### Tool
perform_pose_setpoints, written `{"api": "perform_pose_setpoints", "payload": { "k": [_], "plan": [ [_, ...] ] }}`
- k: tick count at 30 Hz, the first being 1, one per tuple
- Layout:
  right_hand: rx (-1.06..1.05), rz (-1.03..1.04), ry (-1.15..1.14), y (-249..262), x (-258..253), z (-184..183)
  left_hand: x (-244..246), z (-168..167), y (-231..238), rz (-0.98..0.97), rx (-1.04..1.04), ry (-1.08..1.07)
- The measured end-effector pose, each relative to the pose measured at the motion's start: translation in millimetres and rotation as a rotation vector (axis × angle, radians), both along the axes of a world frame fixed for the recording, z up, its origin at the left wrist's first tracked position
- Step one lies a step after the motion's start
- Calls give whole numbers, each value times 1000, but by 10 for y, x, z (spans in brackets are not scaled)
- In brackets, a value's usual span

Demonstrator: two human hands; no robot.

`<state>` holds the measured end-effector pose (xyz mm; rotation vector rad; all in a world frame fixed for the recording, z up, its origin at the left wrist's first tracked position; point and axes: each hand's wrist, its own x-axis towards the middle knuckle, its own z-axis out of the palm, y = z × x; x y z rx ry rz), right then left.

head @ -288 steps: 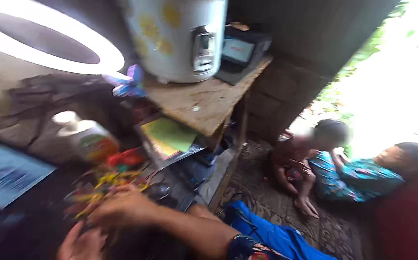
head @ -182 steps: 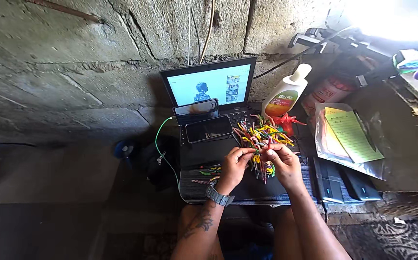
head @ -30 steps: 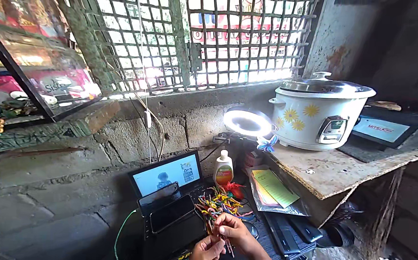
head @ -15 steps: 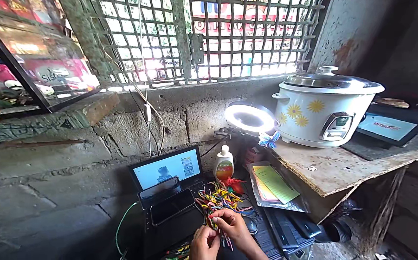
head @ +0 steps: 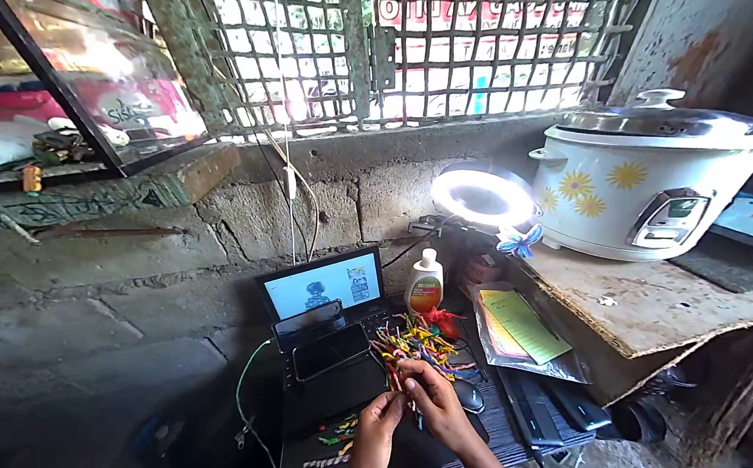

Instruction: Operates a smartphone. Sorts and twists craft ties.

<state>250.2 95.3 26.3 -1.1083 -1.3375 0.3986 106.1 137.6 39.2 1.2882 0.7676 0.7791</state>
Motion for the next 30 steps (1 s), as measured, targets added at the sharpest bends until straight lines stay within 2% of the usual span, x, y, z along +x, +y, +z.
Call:
{"api": "perform_pose_setpoints", "payload": {
  "k": [6, 10, 14, 18, 20, 22, 26, 27, 30],
  "plan": [
    [250, -190, -276, -7, -39, 11, -61, 44, 18, -141, -98, -27],
    [137, -179, -312, -18, -28, 7, -49, 19, -13, -177, -88, -66],
    [49, -302, -403, 3, -29, 15, -53, 5, -13, -144, 26, 6],
    [-8, -406, -550, 43, -44, -13, -27, -32, -19, -88, 307, 329],
    [-18, -457, -558, 48, -63, -25, -11, -26, -60, -48, 417, 421],
    [-35, -425, -383, 25, -79, 0, -7, -51, -72, -31, 387, 380],
    [-216, -117, 362, -42, -17, 207, -62, -30, -10, -147, 12, 23],
    [-268, -52, 471, -43, 7, 223, -84, -25, 5, -201, -72, -70],
    [-462, 232, 500, -44, 80, 140, -113, -9, 8, -307, -293, -273]
  ]
}}
